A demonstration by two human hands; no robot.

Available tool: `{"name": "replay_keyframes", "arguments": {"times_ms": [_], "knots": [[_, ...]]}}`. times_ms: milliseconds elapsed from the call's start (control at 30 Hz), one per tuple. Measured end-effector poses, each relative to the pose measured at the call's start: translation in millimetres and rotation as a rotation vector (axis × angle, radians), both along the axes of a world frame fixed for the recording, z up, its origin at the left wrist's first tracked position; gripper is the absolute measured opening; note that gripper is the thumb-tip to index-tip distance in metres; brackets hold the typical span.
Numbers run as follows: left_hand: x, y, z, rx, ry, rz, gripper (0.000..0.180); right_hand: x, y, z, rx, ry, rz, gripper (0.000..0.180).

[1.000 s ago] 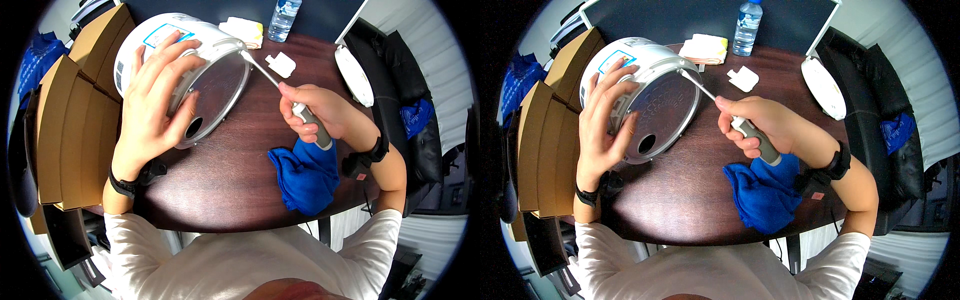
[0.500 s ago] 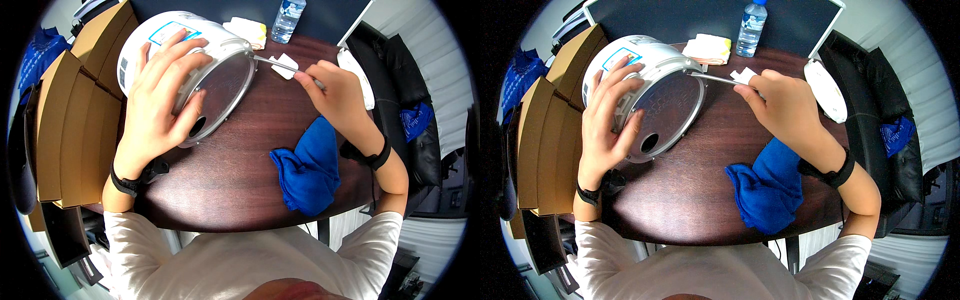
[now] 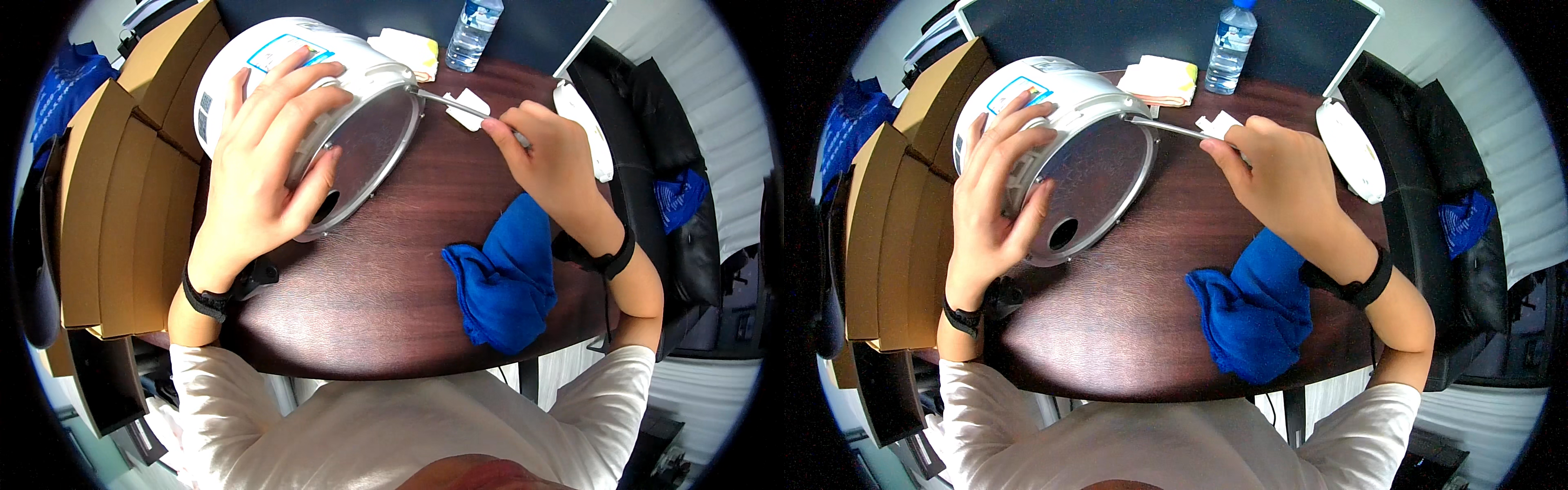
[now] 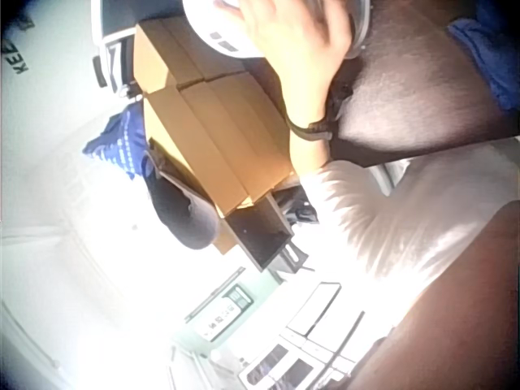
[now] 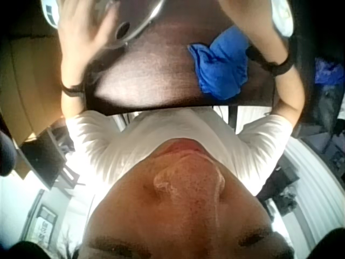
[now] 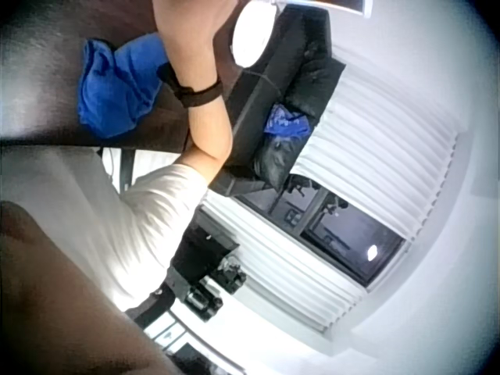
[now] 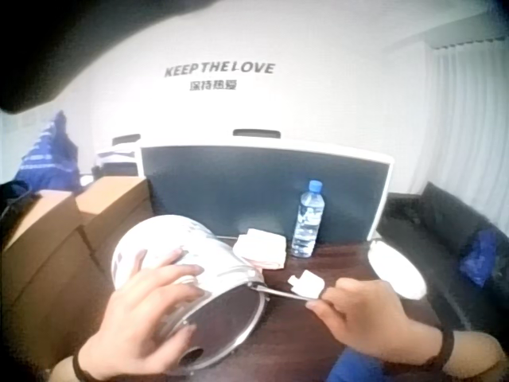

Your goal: The person aligns a white plastic piece onto the rim of a round metallic appliance base and then uses a screwdriver to tighten screws around the perimeter. The person rotates the base to access different screw locations while securing the plastic piece.

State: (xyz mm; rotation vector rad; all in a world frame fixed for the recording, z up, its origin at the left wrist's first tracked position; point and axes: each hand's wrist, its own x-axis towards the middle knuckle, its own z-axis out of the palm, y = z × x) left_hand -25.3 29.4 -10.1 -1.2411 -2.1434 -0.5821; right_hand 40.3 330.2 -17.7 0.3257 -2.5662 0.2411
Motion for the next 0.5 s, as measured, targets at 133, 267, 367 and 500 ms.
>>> {"name": "replay_keyframes", "arguments": {"times_ms": [133,267,367,500], "knots": [[-0.7,0.2,-0.2,-0.002,0.004,-0.003,0.041,0.5,-1.5,-2.3,-0.032,-0.012,0.010,0.031],[-1.8,-0.7,2.0,-0.024,0.004,-0.019,0.041,-2.1,-3.7,-1.9,-0.060,-0.015,0.031,0.030],[-3.9,-4.7,0.6,-0.083,0.004,-0.002,0.060,-0.8,-3.0,-4.2,-0.065,-0.024,0.007,0.029],[-15.6,-17.3,6.1,0.225,-0.002,-0.233,0.100,3.6,-2.5,-2.6,-0.114,-0.079,-0.005,0.026]]}}
